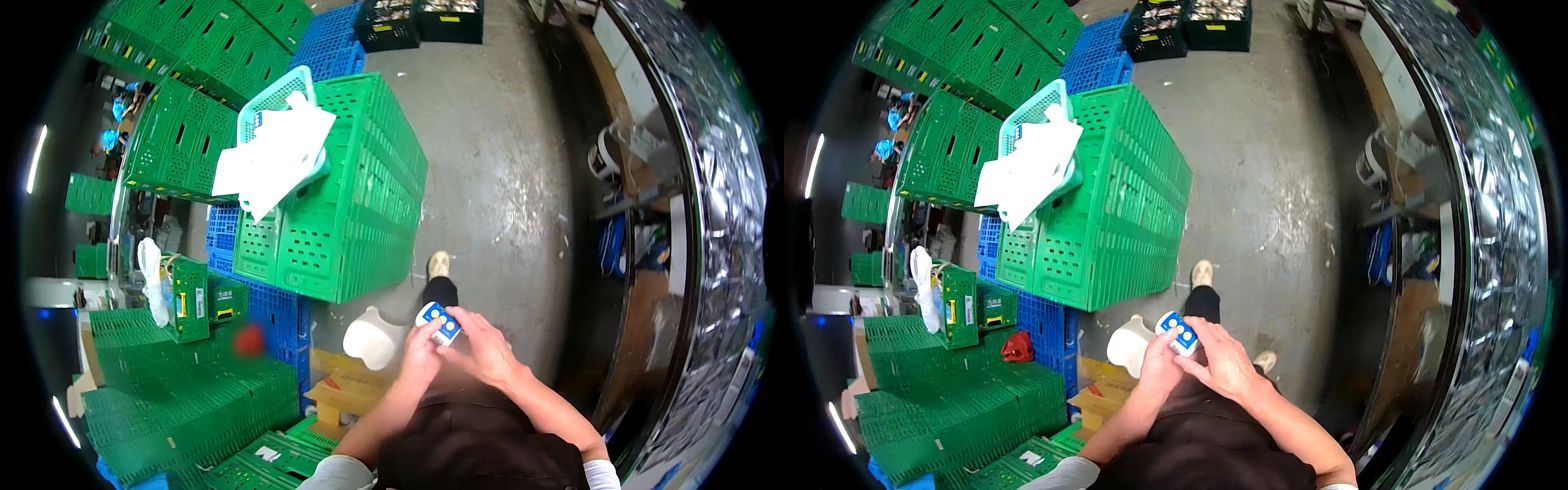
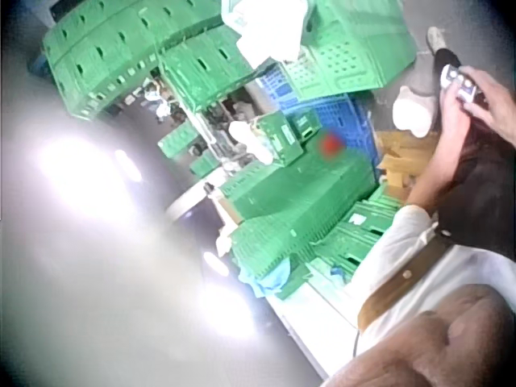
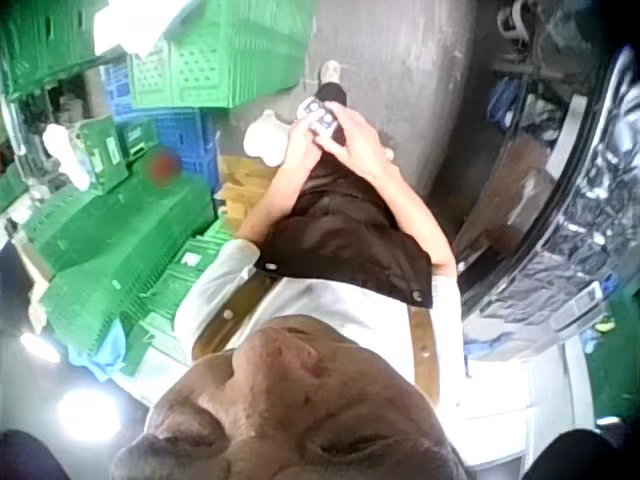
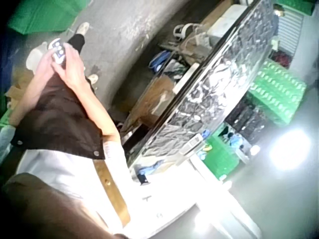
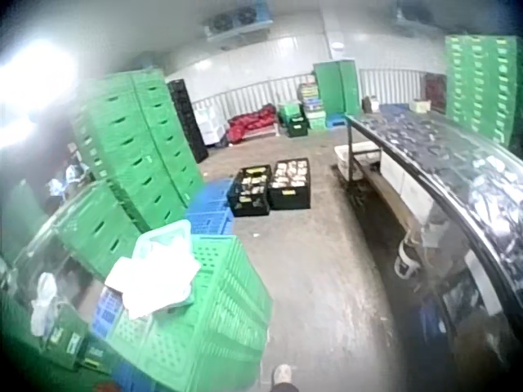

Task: The person walks through a storage area, picks up a roll of labels, and applies them one by one to vacuum-sealed packages arranged on a stainless steel table. The person handles the label roll and the packages directly with their hands.

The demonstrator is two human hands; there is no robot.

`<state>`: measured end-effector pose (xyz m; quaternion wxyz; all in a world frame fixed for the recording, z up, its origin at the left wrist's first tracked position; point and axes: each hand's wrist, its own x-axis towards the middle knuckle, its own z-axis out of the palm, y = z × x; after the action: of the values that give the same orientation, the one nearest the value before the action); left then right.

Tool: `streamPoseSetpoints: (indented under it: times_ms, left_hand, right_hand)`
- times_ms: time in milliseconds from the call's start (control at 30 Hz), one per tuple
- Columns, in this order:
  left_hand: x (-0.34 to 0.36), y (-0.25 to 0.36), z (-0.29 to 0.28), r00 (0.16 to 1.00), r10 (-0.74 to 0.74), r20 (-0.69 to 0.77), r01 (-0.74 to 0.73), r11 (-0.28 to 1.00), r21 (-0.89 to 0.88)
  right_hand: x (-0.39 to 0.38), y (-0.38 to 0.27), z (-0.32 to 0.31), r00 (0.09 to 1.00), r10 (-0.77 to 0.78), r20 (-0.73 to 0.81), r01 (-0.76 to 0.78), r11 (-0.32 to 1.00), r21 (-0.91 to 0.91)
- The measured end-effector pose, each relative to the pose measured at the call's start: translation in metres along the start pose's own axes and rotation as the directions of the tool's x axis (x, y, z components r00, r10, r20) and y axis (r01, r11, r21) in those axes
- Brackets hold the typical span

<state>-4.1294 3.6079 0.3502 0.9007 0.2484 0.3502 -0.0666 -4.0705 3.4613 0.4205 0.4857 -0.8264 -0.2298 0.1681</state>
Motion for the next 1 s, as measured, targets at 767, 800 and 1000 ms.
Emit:
streamPoseSetpoints:
  times_ms: [767, 800, 1000]
  left_hand:
    - [0.151, 0.448, 0.096, 0.674, 0.739, 0.014, -0.629, 0.563, 0.536]
    - [0.158, 0.456, 0.096, 0.695, 0.719, 0.011, -0.607, 0.579, 0.545]
    - [0.208, 0.496, 0.091, 0.752, 0.659, 0.02, -0.531, 0.587, 0.611]
  right_hand:
    - [0.687, -0.088, 0.123, 0.924, 0.345, 0.163, -0.294, 0.917, -0.27]
    - [0.692, -0.084, 0.127, 0.922, 0.354, 0.155, -0.312, 0.918, -0.243]
    - [0.689, -0.069, 0.131, 0.983, 0.179, 0.045, -0.164, 0.96, -0.227]
